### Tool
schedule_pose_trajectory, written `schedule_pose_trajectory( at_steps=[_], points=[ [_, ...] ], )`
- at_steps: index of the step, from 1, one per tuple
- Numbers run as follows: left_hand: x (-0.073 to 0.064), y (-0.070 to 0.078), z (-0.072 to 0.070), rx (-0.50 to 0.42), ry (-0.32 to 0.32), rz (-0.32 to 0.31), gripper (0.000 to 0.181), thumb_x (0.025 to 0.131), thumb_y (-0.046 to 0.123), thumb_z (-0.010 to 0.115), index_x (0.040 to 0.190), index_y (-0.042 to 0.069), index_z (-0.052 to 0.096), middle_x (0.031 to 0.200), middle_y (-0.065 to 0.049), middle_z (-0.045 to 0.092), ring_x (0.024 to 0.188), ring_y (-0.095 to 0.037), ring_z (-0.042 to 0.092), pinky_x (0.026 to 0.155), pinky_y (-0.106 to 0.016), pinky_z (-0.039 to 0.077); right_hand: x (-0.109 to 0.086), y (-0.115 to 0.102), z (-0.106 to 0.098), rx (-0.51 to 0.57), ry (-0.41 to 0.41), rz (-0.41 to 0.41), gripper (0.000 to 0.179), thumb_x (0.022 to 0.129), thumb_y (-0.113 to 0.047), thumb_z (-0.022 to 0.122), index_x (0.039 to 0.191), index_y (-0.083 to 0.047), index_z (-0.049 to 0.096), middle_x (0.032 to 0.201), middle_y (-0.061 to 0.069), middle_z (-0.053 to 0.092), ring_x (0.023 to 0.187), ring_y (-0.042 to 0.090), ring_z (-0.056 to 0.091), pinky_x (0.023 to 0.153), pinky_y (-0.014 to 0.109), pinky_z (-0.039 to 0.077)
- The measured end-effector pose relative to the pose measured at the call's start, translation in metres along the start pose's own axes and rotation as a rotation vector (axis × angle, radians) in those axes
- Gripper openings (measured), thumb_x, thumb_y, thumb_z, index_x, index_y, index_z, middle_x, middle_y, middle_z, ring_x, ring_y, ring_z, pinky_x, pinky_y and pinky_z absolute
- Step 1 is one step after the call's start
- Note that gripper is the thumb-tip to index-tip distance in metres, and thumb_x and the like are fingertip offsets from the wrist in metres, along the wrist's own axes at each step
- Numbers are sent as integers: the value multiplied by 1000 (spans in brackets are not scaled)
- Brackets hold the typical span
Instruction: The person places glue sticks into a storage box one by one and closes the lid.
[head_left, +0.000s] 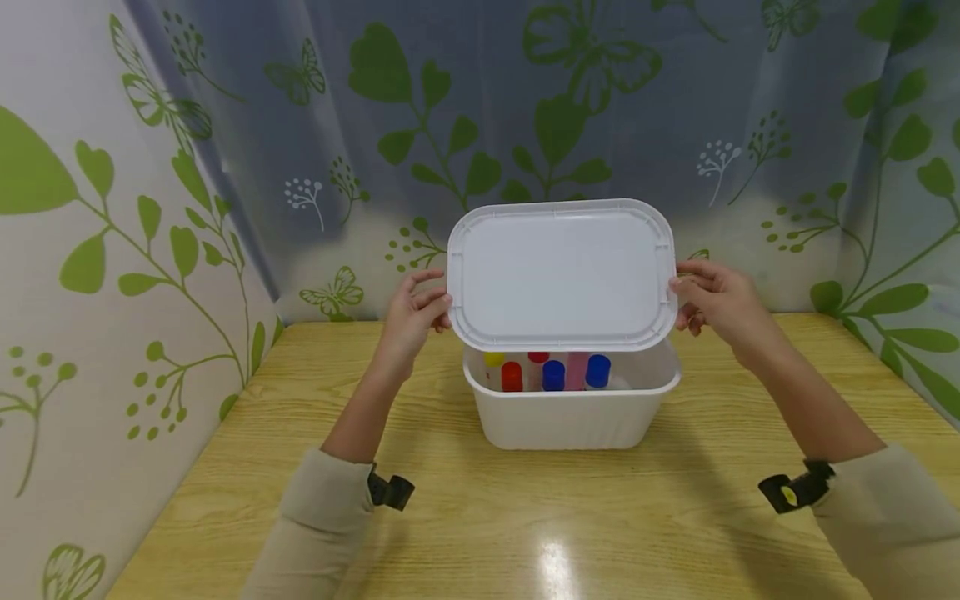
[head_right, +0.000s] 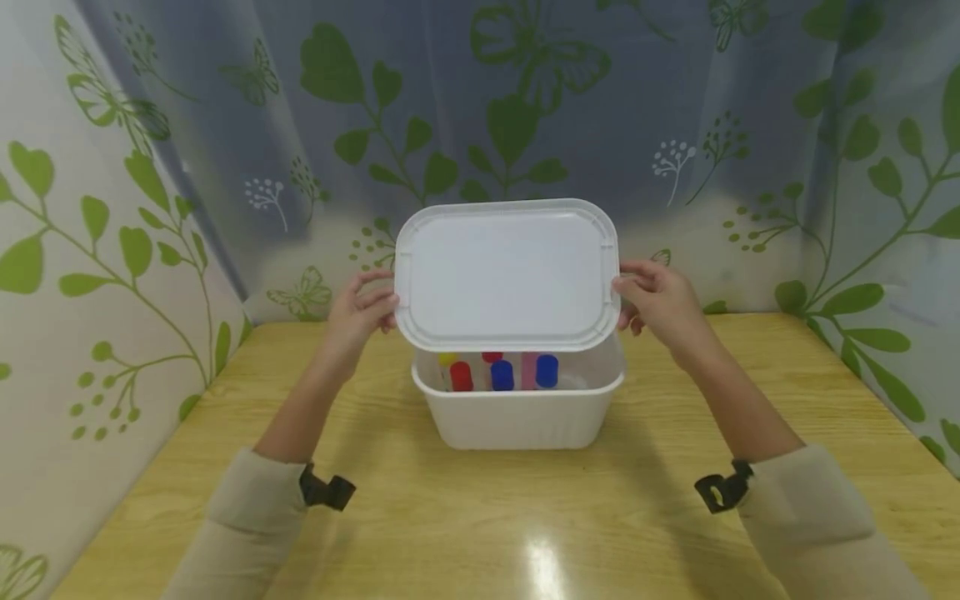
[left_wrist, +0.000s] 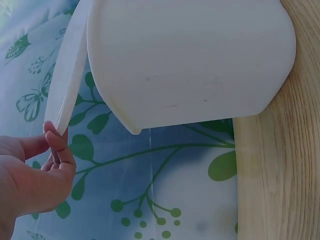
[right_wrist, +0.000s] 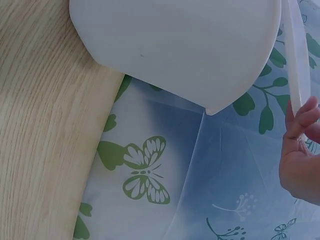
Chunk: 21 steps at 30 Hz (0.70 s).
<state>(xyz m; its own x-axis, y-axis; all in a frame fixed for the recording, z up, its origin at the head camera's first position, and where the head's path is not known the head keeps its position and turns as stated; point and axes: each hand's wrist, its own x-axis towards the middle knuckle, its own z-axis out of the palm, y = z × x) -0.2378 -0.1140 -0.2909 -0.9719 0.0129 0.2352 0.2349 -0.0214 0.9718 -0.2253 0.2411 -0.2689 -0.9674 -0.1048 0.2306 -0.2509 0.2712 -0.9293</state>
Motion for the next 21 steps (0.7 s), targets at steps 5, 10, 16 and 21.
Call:
schedule_pose_trajectory(
  at_steps=[5, 10, 16, 21],
  points=[
    [0, 0, -1, 2, -28, 15, 36, 92, -2, 52, 127, -7, 46, 113, -24, 58, 59, -8, 56, 62, -21, 49, -1, 0, -1, 91, 15, -1, 51, 94, -19, 54, 130, 12, 36, 83, -9, 64, 59, 9, 61, 55, 21, 51],
    [-1, 0, -3, -80, -53, 5, 31, 92, -1, 52, 122, -9, 50, 105, -21, 61, 75, -13, 64, 79, -30, 50, -2, 1, -1, 114, 42, -40, 41, 91, -24, 57, 124, 0, 49, 93, -8, 63, 76, 8, 65, 66, 23, 52],
    [-3, 5, -3, -304, -102, -21, 24, 95, -2, 46, 115, -13, 50, 102, -13, 57, 87, -16, 63, 91, -31, 43, -6, 1, -2, 343, 11, -115, 23, 89, -15, 60, 111, -7, 61, 99, 1, 64, 89, 12, 64, 80, 20, 48],
    [-4, 9, -4, -462, -116, -55, 16, 95, -5, 44, 105, -5, 56, 103, -12, 58, 91, -17, 62, 93, -30, 41, -8, 3, -5, 494, -70, -173, 21, 91, -4, 55, 111, -1, 61, 105, 6, 64, 100, 14, 59, 89, 21, 42]
  ],
)
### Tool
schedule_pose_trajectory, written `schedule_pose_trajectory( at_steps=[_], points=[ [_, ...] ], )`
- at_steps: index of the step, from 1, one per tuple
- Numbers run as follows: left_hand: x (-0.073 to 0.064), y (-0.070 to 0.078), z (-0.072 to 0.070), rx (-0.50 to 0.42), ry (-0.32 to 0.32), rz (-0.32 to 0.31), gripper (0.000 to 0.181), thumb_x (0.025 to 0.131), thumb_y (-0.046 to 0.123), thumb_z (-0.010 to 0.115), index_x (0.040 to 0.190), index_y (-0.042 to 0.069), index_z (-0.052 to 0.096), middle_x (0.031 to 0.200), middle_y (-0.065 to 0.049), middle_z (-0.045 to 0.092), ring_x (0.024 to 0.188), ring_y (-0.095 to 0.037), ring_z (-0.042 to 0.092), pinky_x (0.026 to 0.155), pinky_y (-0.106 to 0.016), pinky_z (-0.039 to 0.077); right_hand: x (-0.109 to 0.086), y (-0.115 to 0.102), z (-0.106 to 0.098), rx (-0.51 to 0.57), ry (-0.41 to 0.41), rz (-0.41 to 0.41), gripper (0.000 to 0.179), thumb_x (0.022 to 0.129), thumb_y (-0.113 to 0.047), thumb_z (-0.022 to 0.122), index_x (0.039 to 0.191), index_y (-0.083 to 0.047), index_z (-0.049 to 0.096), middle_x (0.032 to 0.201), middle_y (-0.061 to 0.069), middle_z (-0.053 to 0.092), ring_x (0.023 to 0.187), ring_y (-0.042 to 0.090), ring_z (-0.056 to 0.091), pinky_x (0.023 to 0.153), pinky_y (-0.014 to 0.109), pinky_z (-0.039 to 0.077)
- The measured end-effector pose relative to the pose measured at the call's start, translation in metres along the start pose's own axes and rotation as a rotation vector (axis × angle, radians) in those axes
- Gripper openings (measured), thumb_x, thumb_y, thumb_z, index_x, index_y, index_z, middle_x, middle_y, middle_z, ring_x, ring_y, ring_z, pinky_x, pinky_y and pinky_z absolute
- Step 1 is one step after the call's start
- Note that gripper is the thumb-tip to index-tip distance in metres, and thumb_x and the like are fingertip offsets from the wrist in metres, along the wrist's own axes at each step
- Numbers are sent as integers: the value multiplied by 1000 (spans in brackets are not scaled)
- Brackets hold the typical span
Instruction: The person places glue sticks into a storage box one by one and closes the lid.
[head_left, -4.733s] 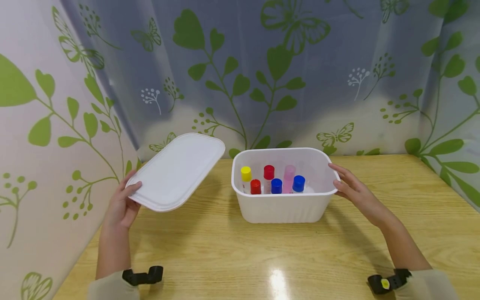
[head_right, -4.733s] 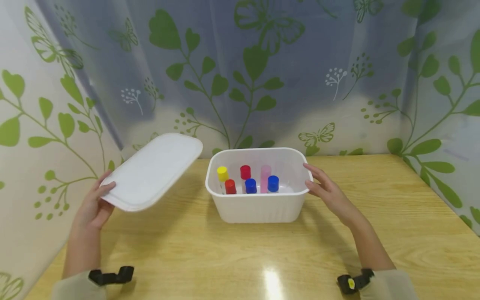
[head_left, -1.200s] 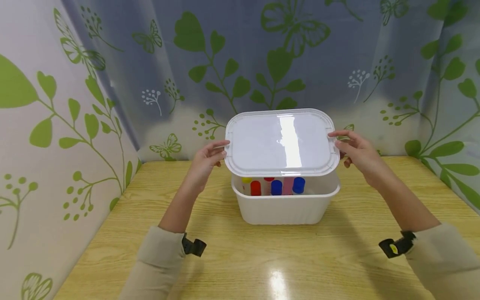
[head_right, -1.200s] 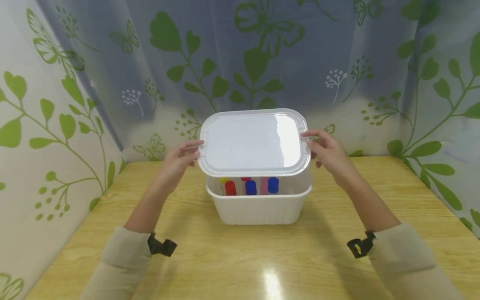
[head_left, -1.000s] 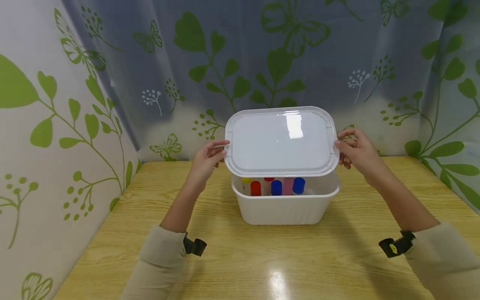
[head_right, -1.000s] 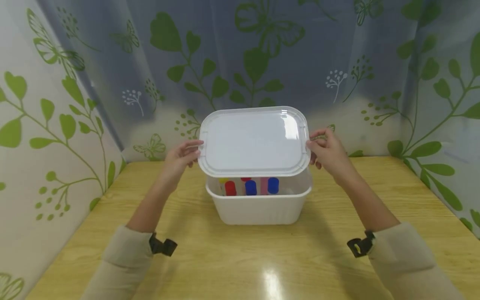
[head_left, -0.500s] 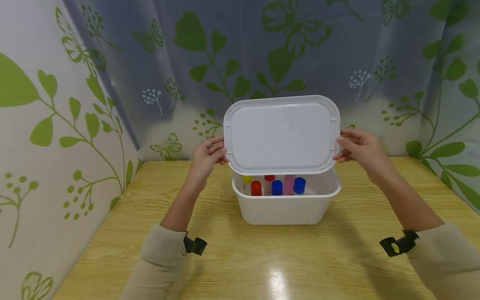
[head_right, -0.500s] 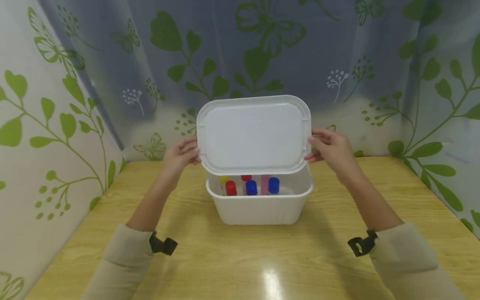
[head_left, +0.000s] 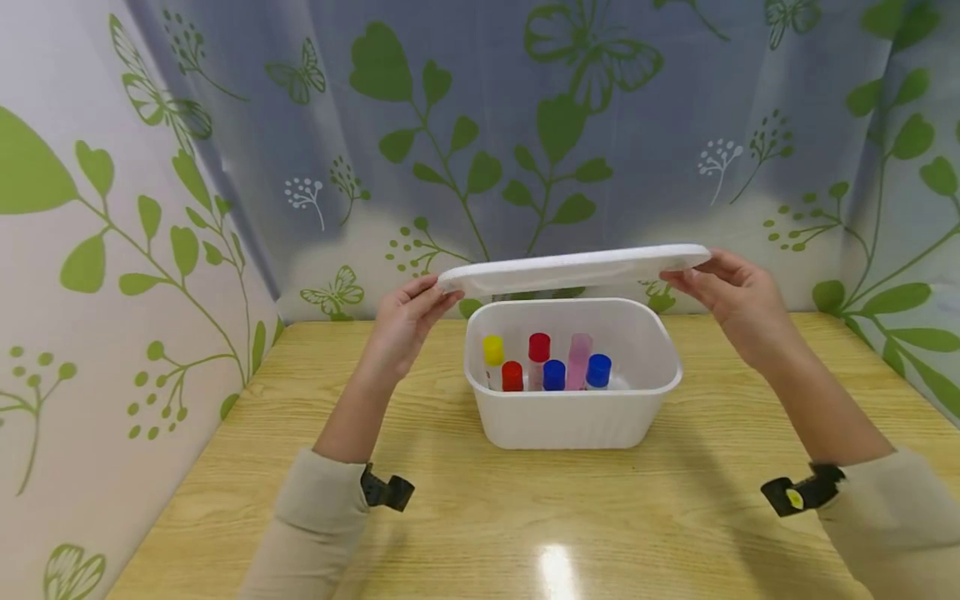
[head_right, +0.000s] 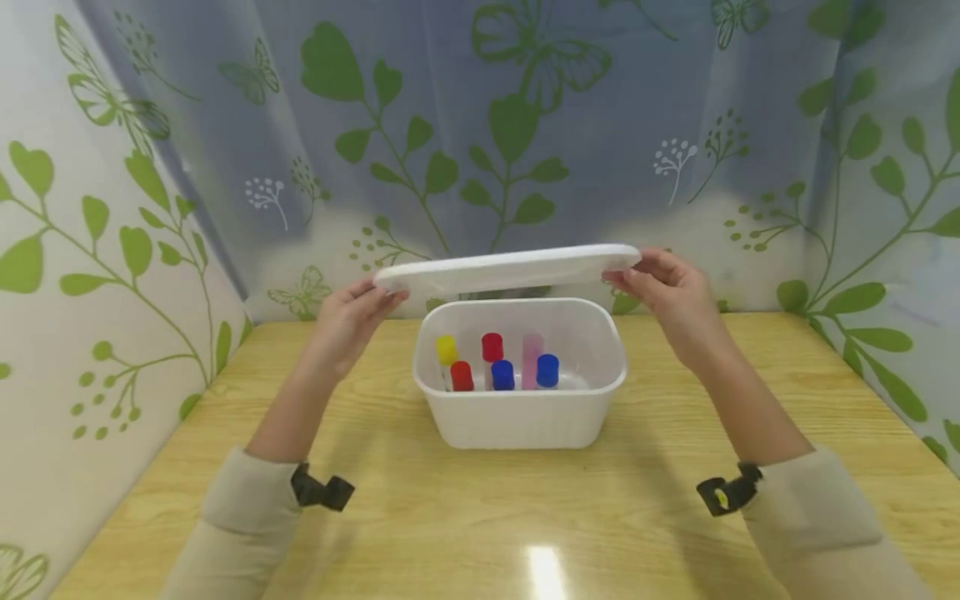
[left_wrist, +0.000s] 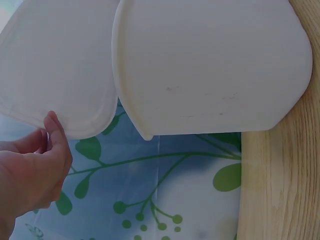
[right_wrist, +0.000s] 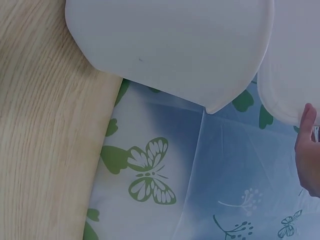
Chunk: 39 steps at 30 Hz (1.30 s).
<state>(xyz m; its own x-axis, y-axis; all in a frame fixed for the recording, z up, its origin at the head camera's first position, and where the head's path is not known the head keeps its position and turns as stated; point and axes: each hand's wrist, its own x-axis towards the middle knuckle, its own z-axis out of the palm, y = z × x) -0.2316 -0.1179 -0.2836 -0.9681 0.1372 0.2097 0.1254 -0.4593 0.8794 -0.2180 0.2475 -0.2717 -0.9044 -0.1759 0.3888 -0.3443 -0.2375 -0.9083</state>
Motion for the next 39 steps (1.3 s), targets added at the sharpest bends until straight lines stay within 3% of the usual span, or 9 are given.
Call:
schedule_pose_trajectory(
  at_steps=[3, 8, 17, 22, 28, 33, 39],
  points=[
    [0, 0, 0, 9, -13, 14, 17, 94, -4, 44, 104, -2, 59, 105, -10, 60, 97, -19, 59, 93, -30, 41, -1, 1, -1, 70, -32, -18, 21, 92, 1, 52, 111, 3, 60, 111, 8, 62, 106, 16, 55, 89, 23, 42],
    [-1, -4, -2, 125, -9, 45, 17, 93, -4, 48, 103, 1, 61, 107, -7, 60, 107, -22, 53, 93, -30, 41, -6, 3, -1, 66, -14, 10, 19, 94, -1, 50, 108, 3, 62, 113, 6, 61, 108, 15, 53, 83, 21, 46],
    [-2, -13, -2, 411, 3, 91, 22, 91, 4, 56, 111, -6, 59, 110, -11, 60, 100, -21, 56, 85, -31, 47, -11, 10, 3, -170, 66, 60, 27, 90, -13, 61, 115, -2, 59, 116, 1, 59, 107, 12, 51, 80, 18, 46],
    [-2, -22, -2, 615, 29, 115, 21, 90, 10, 59, 109, 0, 64, 106, -9, 63, 90, -18, 58, 73, -26, 49, -14, 18, 4, -285, 71, 49, 30, 89, -13, 61, 117, -2, 58, 120, -1, 56, 105, 9, 52, 77, 17, 47],
    [-4, -39, -5, 800, 53, 214, 20, 89, 18, 62, 106, 8, 67, 98, -5, 63, 82, -19, 57, 65, -27, 48, -19, 33, 8, -436, 108, 40, 35, 89, -16, 62, 122, -5, 57, 124, -1, 54, 104, 8, 51, 76, 14, 46],
    [-7, -58, -1, 797, 125, 322, 18, 86, 9, 61, 103, 5, 67, 94, -7, 62, 79, -19, 53, 59, -24, 44, -25, 47, 15, -521, 204, -22, 37, 89, -13, 62, 123, -2, 55, 128, 0, 53, 102, 8, 50, 78, 12, 43],
    [-8, -77, 3, 689, 216, 359, 18, 85, -2, 58, 100, 2, 67, 92, -9, 61, 73, -18, 48, 54, -20, 37, -30, 59, 22, -386, 288, -80, 31, 87, 5, 56, 118, 3, 57, 123, 2, 57, 107, 12, 50, 83, 12, 41]
  ],
)
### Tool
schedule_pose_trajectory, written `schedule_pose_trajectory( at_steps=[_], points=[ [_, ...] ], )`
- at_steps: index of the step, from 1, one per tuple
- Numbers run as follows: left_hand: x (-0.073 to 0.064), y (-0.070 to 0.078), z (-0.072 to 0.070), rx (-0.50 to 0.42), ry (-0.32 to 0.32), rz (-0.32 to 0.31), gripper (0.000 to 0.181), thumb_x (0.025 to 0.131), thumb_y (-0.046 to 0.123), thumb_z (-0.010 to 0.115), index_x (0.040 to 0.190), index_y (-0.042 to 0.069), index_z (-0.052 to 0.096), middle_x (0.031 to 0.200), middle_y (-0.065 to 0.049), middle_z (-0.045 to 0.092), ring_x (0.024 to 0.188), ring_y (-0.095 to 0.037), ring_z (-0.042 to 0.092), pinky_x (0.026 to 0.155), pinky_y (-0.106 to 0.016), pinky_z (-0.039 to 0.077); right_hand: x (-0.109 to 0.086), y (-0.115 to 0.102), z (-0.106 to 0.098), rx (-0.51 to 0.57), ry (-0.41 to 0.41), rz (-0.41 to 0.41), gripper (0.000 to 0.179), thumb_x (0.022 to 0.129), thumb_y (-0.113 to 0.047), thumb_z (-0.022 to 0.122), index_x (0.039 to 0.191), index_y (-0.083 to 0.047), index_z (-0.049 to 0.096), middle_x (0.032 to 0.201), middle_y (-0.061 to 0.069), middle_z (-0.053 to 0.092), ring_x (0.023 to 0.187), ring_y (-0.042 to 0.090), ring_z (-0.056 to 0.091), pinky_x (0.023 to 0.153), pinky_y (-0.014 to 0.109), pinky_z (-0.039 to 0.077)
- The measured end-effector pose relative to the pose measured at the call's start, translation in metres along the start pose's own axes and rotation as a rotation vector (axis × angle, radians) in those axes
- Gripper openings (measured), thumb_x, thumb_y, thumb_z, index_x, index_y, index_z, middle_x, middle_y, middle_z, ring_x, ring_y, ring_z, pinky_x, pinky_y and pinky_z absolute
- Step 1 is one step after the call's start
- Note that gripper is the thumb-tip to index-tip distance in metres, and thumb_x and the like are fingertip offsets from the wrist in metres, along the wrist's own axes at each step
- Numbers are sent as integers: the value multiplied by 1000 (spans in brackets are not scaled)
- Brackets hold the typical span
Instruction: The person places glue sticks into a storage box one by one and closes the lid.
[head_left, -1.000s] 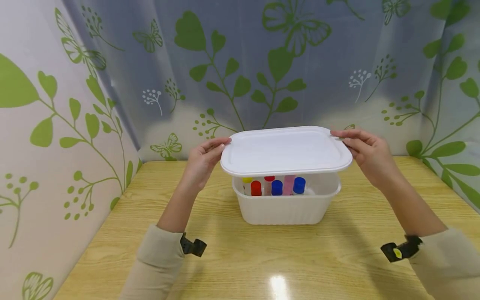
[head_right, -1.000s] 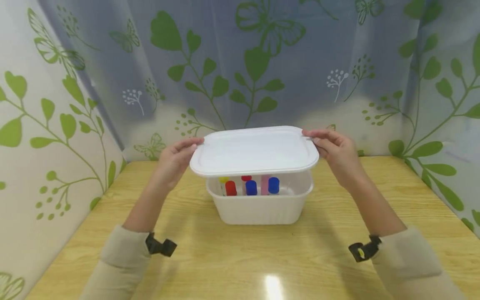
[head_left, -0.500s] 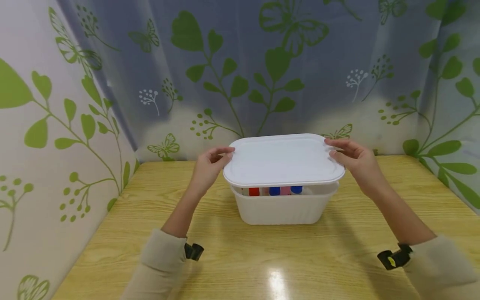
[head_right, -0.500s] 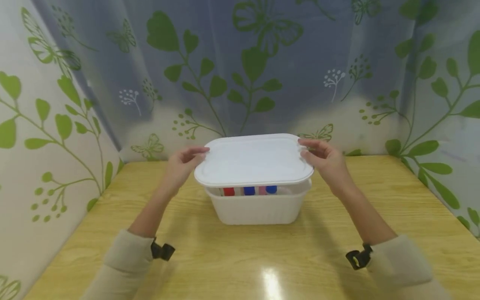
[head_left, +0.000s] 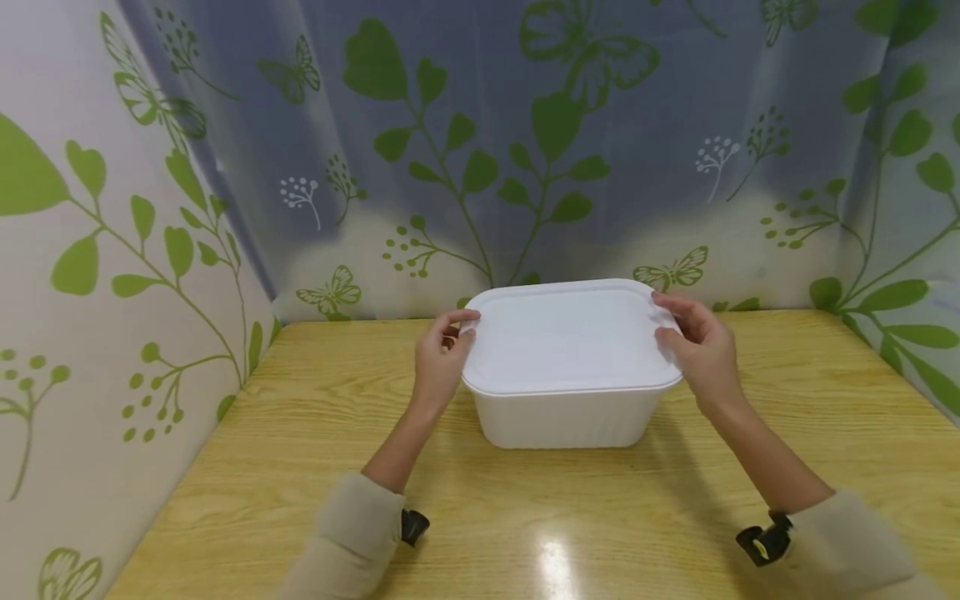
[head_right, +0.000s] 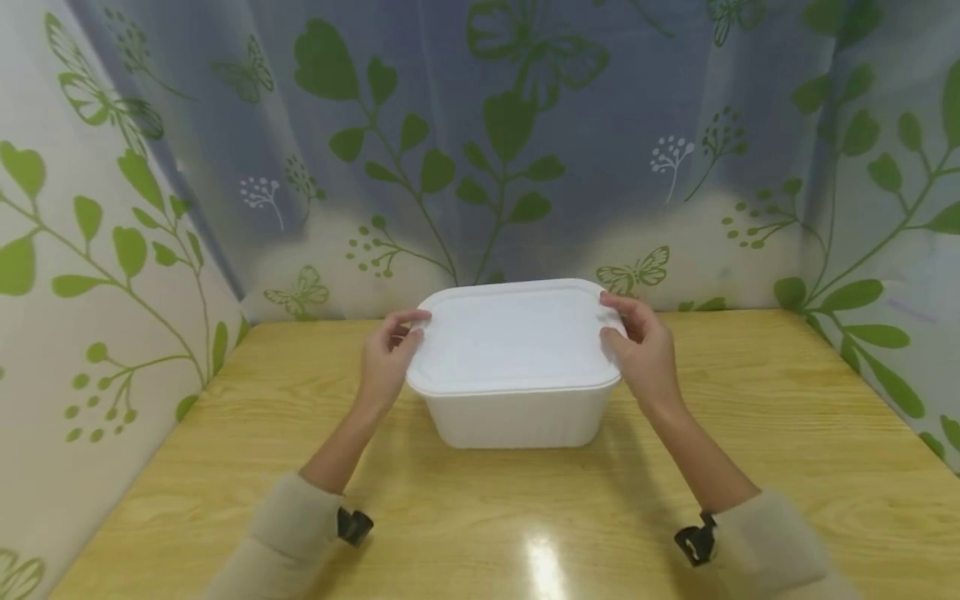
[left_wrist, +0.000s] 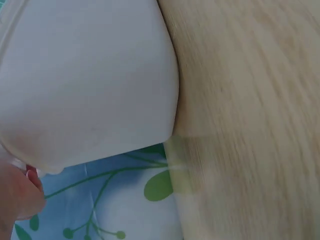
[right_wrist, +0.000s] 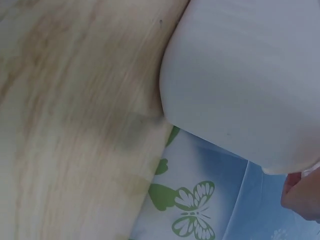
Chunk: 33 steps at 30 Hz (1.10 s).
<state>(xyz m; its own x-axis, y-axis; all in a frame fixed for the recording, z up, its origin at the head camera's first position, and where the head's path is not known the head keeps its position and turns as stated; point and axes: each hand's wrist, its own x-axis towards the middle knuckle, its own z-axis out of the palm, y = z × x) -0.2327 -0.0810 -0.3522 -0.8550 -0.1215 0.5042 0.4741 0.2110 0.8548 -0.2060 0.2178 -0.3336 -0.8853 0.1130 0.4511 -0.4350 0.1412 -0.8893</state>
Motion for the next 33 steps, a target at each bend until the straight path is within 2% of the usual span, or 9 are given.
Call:
schedule_pose_trajectory(
  at_steps=[5, 8, 12, 17, 21, 24, 28, 29, 33],
  points=[
    [0, -4, 9, -92, 30, 13, 18, 86, -5, 55, 101, -4, 64, 101, -15, 61, 80, -20, 46, 64, -23, 36, -4, 5, 2, 27, 25, 16, 30, 88, 6, 51, 117, 3, 55, 124, 5, 56, 117, 15, 45, 89, 13, 38],
    [0, -5, 13, -121, 41, 10, 18, 85, -6, 54, 101, -5, 63, 101, -14, 60, 82, -17, 45, 67, -23, 35, -4, 7, 4, 26, 34, 16, 30, 87, 8, 48, 116, 5, 54, 127, 7, 53, 122, 17, 41, 93, 15, 36],
    [-1, -7, 17, -130, 71, 1, 19, 84, -6, 52, 99, -4, 63, 97, -11, 57, 81, -15, 43, 68, -24, 35, -4, 9, 10, -30, 32, 0, 31, 85, 11, 46, 115, 9, 51, 129, 12, 50, 127, 19, 35, 100, 20, 29],
    [-2, -8, 19, -166, 91, -23, 19, 84, -4, 51, 99, -4, 62, 99, -10, 52, 87, -17, 41, 72, -27, 35, -5, 6, 17, -83, 19, 45, 34, 86, 10, 42, 121, 10, 46, 135, 16, 43, 132, 19, 25, 107, 30, 20],
    [-1, -7, 19, -233, 67, -67, 22, 84, -4, 50, 104, -6, 61, 107, -10, 50, 91, -18, 44, 77, -26, 38, -8, 1, 18, -96, -5, 96, 37, 90, 5, 38, 127, 9, 41, 143, 15, 32, 135, 20, 17, 108, 35, 13],
    [0, -7, 19, -284, 39, -77, 26, 84, -7, 48, 108, -9, 59, 112, -14, 53, 99, -21, 47, 84, -27, 40, -10, -1, 18, -107, -22, 121, 40, 91, 2, 37, 130, 8, 37, 147, 14, 22, 136, 21, 12, 109, 37, 10],
    [0, -9, 19, -350, 12, -57, 29, 85, -11, 44, 111, -14, 55, 117, -21, 55, 120, -24, 42, 100, -28, 31, -11, -2, 18, -113, -41, 141, 41, 91, 2, 36, 132, 8, 35, 147, 17, 19, 136, 23, 9, 109, 39, 9],
    [-1, -5, 18, -362, 4, -56, 29, 85, -12, 43, 111, -15, 54, 119, -23, 53, 123, -25, 39, 103, -29, 28, -11, -1, 17, -118, -47, 147, 42, 91, 2, 36, 132, 7, 34, 147, 17, 19, 136, 23, 10, 109, 40, 10],
    [-2, -4, 18, -378, -13, -68, 29, 85, -12, 41, 111, -16, 53, 125, -21, 51, 128, -22, 35, 105, -27, 24, -11, -1, 15, -137, -76, 171, 42, 92, 1, 34, 133, 8, 32, 148, 18, 18, 136, 26, 9, 108, 42, 10]
  ],
)
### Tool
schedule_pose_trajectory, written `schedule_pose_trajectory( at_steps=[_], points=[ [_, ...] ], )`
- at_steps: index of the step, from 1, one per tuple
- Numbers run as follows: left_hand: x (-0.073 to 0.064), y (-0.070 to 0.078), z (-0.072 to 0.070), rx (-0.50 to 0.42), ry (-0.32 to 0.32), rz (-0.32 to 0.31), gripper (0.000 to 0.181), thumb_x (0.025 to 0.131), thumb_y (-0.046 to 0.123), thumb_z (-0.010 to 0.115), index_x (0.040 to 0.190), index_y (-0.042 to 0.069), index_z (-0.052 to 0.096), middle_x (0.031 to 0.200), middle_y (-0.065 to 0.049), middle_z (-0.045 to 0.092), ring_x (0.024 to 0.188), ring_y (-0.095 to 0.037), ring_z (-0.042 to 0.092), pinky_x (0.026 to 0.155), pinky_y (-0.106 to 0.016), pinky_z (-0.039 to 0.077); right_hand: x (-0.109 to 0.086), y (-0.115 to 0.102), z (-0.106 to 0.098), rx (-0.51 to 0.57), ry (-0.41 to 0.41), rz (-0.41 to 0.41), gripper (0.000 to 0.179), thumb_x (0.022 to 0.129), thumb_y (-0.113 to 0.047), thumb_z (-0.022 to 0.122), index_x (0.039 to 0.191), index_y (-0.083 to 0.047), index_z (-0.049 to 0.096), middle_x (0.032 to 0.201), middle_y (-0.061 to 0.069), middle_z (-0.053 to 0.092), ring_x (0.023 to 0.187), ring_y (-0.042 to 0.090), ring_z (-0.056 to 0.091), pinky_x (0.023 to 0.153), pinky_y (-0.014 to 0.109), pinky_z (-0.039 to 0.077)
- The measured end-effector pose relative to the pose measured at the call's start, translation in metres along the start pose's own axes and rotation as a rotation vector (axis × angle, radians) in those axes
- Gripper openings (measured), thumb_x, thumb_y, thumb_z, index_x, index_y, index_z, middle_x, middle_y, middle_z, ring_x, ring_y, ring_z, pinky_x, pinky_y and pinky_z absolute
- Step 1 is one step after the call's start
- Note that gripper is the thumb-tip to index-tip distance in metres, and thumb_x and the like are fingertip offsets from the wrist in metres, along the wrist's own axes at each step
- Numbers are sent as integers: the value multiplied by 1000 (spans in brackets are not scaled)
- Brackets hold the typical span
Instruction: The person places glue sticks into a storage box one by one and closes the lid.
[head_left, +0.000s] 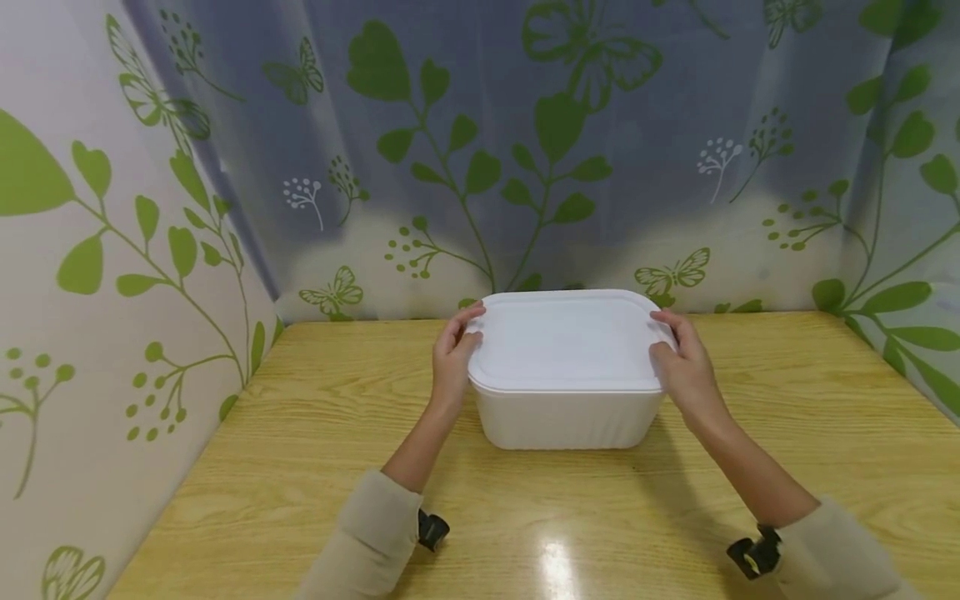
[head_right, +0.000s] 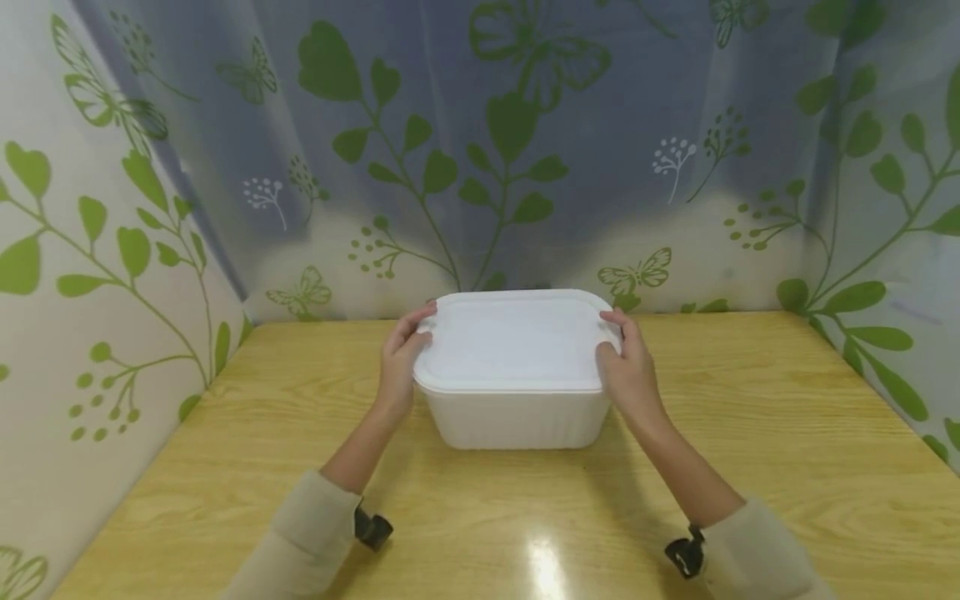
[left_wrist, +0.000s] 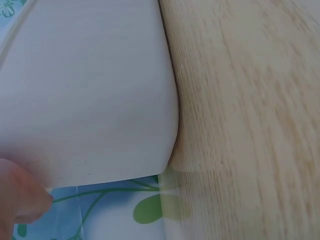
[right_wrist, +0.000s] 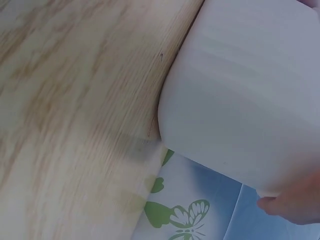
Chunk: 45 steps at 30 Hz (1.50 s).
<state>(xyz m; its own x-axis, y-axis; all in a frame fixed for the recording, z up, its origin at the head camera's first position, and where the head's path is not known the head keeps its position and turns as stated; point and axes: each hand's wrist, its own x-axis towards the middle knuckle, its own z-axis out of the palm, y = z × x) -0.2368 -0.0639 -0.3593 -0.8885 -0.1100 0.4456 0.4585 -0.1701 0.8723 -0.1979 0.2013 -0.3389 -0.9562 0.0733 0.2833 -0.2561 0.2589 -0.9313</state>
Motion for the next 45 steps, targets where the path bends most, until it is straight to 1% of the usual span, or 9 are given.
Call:
schedule_pose_trajectory(
  at_steps=[2, 3, 6, 14, 19, 27, 33, 39, 45],
  points=[
    [-1, 0, 0, -10, -8, -22, 31, 85, -12, 41, 113, -16, 52, 128, -20, 49, 129, -21, 34, 105, -27, 24, 0, 0, -1, -7, -19, 15, 42, 93, 1, 33, 134, 8, 30, 148, 19, 17, 136, 26, 8, 108, 42, 10],
    [0, -4, -1, -12, -9, -31, 31, 85, -12, 41, 114, -14, 53, 128, -18, 50, 128, -19, 34, 104, -26, 25, 0, 0, -2, -7, -25, 21, 42, 93, 1, 33, 135, 8, 30, 148, 19, 16, 136, 26, 8, 108, 42, 10],
    [0, -3, -2, -12, -27, -66, 33, 86, -11, 41, 117, -12, 52, 131, -16, 48, 129, -19, 32, 104, -27, 26, 0, 0, -3, -8, -37, 38, 43, 94, 0, 32, 136, 8, 28, 148, 19, 14, 136, 26, 7, 108, 42, 9],
    [-1, 2, -9, 50, -59, -132, 32, 90, -7, 46, 121, -6, 53, 136, -8, 44, 130, -13, 29, 103, -23, 25, 2, -2, -5, -38, -57, 68, 45, 95, -1, 31, 139, 7, 24, 149, 20, 13, 136, 29, 8, 108, 43, 10],
    [-1, 3, -12, 85, -66, -133, 32, 89, -7, 47, 120, -4, 54, 136, -8, 44, 130, -13, 30, 102, -22, 26, 5, -4, -7, -80, -78, 97, 46, 96, -3, 28, 141, 6, 22, 149, 20, 13, 135, 31, 9, 107, 46, 12],
    [1, 3, -13, 103, -69, -121, 29, 87, -11, 45, 114, -9, 55, 133, -14, 47, 127, -18, 35, 101, -24, 30, 7, -6, -9, -124, -108, 143, 48, 98, -8, 28, 144, 3, 19, 149, 18, 11, 135, 31, 9, 106, 46, 13],
    [1, 2, -14, 116, -73, -113, 27, 87, -12, 44, 112, -11, 55, 132, -16, 47, 127, -19, 35, 102, -25, 28, 7, -5, -9, -144, -113, 130, 47, 99, -11, 28, 144, 3, 20, 149, 17, 13, 135, 29, 8, 106, 45, 13],
    [0, -1, -16, 156, -82, -114, 27, 88, -8, 46, 113, -7, 57, 133, -11, 47, 129, -16, 33, 103, -23, 25, 5, -1, -7, -151, -95, 134, 48, 100, -16, 27, 145, -1, 21, 150, 13, 12, 136, 28, 7, 106, 46, 14],
    [-1, -4, -16, 144, -94, -120, 29, 88, -6, 46, 115, -4, 58, 134, -6, 46, 129, -13, 31, 103, -22, 25, 2, 6, -5, -106, -41, 111, 47, 99, -16, 26, 144, -2, 24, 150, 11, 15, 135, 27, 10, 106, 45, 16]
  ],
)
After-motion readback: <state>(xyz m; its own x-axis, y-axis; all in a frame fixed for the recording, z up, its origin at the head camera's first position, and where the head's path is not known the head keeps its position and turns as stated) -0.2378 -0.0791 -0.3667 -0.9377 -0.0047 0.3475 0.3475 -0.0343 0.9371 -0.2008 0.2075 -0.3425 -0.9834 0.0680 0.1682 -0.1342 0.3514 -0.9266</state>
